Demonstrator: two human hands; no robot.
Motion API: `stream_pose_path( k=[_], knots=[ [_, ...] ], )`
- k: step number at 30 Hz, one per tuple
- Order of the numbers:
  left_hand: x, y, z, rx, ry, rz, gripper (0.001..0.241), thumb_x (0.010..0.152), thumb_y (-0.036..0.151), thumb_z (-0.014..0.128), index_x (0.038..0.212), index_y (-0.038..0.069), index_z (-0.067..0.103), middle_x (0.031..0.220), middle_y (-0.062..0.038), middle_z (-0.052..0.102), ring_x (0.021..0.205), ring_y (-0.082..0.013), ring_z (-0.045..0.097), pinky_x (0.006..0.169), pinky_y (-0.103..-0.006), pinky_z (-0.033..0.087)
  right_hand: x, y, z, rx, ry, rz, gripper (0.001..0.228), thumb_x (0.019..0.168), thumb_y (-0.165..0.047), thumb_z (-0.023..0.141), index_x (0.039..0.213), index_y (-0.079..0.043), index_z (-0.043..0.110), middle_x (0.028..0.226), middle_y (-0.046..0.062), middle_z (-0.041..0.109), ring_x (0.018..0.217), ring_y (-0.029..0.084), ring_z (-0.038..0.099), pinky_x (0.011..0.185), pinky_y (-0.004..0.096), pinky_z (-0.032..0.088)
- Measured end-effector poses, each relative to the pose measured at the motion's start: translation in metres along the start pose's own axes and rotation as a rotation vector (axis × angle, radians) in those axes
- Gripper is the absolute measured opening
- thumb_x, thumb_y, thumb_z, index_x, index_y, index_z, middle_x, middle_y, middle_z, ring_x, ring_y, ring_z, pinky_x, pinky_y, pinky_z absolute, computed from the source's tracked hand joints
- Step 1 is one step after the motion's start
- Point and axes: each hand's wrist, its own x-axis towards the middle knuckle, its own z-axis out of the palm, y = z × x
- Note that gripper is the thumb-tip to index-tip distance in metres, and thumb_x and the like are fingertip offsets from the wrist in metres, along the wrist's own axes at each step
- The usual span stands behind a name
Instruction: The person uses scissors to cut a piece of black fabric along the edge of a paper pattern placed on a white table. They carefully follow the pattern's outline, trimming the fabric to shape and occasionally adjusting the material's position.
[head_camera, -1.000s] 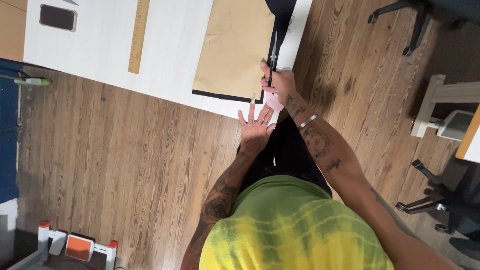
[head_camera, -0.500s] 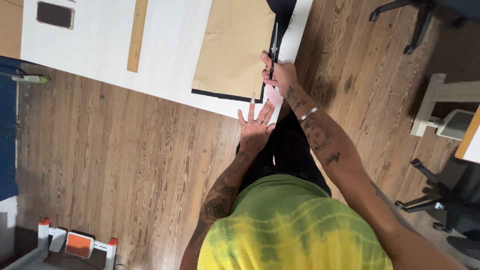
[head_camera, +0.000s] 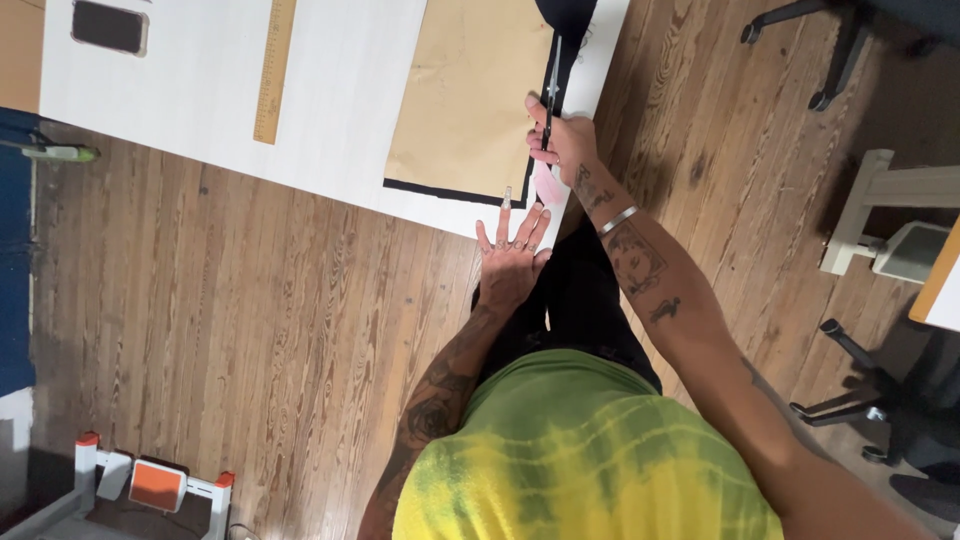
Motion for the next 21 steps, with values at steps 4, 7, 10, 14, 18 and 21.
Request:
stream_pose_path(
  k=[4, 7, 10, 14, 18, 21],
  knots=[
    [0.002, -0.003, -0.006, 0.013, -0.114, 0.020, 0.077, 0.128, 0.075, 0.027, 0.188, 0.037, 0.053, 0.194, 0.012, 0.050, 0.182, -0.0427, 0.045, 0.138, -0.0873, 0.045, -0.018, -0.015, 0.007, 0.062, -0.008, 0.032, 0.038, 0.100, -0.026, 0.104, 0.093, -0.006, 0.073, 0.083, 0.005, 0.057, 0.068, 0.013, 0.063, 0.040, 0.022, 0.033],
    [0.002, -0.003, -0.008, -0.009, -0.081, 0.014, 0.074, 0.129, 0.071, 0.030, 0.187, 0.035, 0.057, 0.194, 0.012, 0.052, 0.182, -0.0416, 0.045, 0.138, -0.0873, 0.045, -0.003, -0.001, 0.003, 0.057, -0.042, 0.004, 0.036, 0.103, -0.024, 0.102, 0.095, -0.008, 0.071, 0.082, 0.005, 0.062, 0.069, 0.012, 0.067, 0.041, 0.020, 0.036],
    [0.002, -0.003, -0.009, 0.000, -0.121, 0.010, 0.073, 0.129, 0.073, 0.033, 0.189, 0.037, 0.054, 0.195, 0.014, 0.049, 0.183, -0.0406, 0.043, 0.139, -0.0862, 0.043, -0.022, -0.019, 0.011, 0.024, -0.001, 0.036, 0.038, 0.100, -0.029, 0.103, 0.092, -0.009, 0.071, 0.080, 0.003, 0.060, 0.065, 0.009, 0.063, 0.040, 0.020, 0.032],
    [0.000, -0.004, 0.000, 0.019, -0.129, 0.013, 0.073, 0.128, 0.075, 0.040, 0.190, 0.038, 0.052, 0.196, 0.015, 0.047, 0.183, -0.0399, 0.043, 0.138, -0.0866, 0.044, -0.003, -0.017, 0.007, 0.049, -0.017, -0.004, 0.055, 0.097, -0.031, 0.108, 0.080, -0.014, 0.059, 0.075, 0.003, 0.054, 0.067, 0.014, 0.068, 0.038, 0.023, 0.034],
    [-0.001, -0.003, -0.002, -0.010, -0.144, 0.006, 0.072, 0.129, 0.073, 0.037, 0.189, 0.038, 0.053, 0.196, 0.016, 0.048, 0.183, -0.0407, 0.045, 0.138, -0.0875, 0.044, 0.000, -0.024, 0.007, 0.045, -0.009, 0.017, 0.054, 0.097, -0.032, 0.107, 0.079, -0.011, 0.060, 0.076, 0.004, 0.056, 0.064, 0.013, 0.065, 0.039, 0.024, 0.032],
    [0.001, -0.003, -0.003, -0.023, -0.146, 0.003, 0.073, 0.129, 0.072, 0.034, 0.190, 0.037, 0.052, 0.197, 0.015, 0.046, 0.183, -0.0411, 0.044, 0.138, -0.0878, 0.044, -0.005, -0.032, 0.008, 0.014, -0.006, 0.013, 0.043, 0.099, -0.028, 0.105, 0.088, -0.008, 0.069, 0.078, 0.004, 0.059, 0.064, 0.011, 0.063, 0.040, 0.023, 0.031]
  ],
)
